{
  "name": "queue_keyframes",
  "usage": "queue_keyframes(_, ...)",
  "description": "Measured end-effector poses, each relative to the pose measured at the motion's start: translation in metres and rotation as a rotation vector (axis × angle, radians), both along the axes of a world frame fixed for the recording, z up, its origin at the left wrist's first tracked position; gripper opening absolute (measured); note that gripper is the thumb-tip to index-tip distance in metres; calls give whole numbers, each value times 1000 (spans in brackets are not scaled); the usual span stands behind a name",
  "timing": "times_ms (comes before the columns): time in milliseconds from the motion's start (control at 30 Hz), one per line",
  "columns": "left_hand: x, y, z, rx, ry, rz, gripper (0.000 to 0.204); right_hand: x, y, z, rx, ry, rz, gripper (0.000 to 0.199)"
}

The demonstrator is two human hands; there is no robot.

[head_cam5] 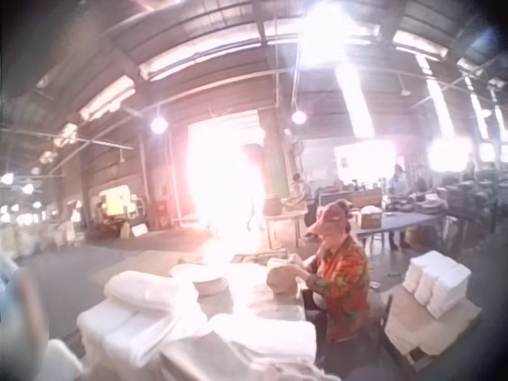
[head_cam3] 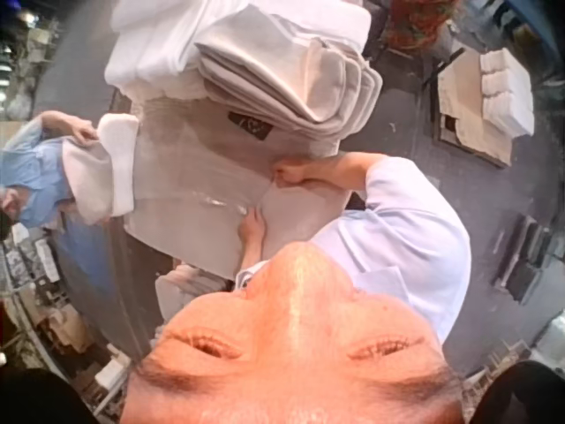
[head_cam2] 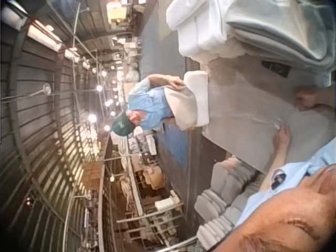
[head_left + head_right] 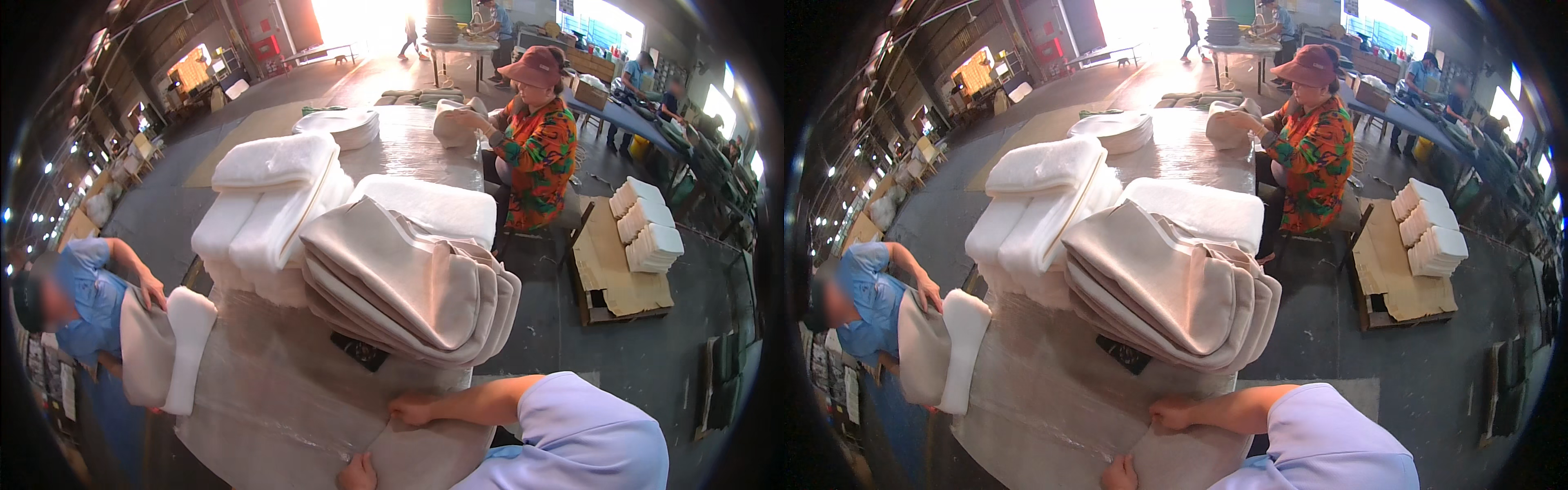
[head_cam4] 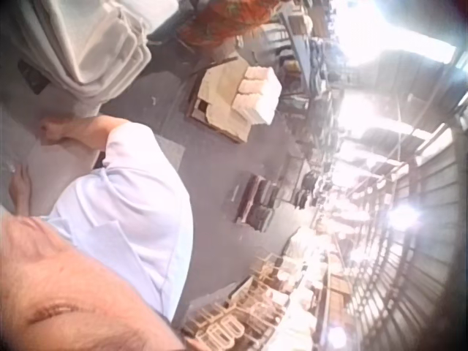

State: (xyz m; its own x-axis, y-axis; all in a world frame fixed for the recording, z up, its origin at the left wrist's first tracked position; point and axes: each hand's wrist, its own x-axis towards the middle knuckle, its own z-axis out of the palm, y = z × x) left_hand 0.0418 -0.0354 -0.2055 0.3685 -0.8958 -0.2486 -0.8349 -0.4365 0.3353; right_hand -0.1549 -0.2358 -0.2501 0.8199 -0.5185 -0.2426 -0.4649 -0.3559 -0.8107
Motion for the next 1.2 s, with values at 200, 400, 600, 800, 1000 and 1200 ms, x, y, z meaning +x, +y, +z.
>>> queue_keyframes(200,7,-1,4,201,50,30,44,5,-5,-1,45,116,63,25)
queue_keyframes(400,50,58,47,-1,518,312,65,-21,-16,45,135,37,117,46)
queue_keyframes(600,65,61,94,-232,883,819,64,-101,-18,120,85,387,195,60)
queue_keyframes(800,77,40,84,-314,1054,926,63,-117,-18,86,404,364,-155,56)
queue_keyframes(1000,86,36,91,-393,1125,975,62,-116,-20,86,559,462,-334,64)
queue_keyframes(1200,94,32,102,-500,1194,1022,61,-133,-1,96,653,360,-412,87)
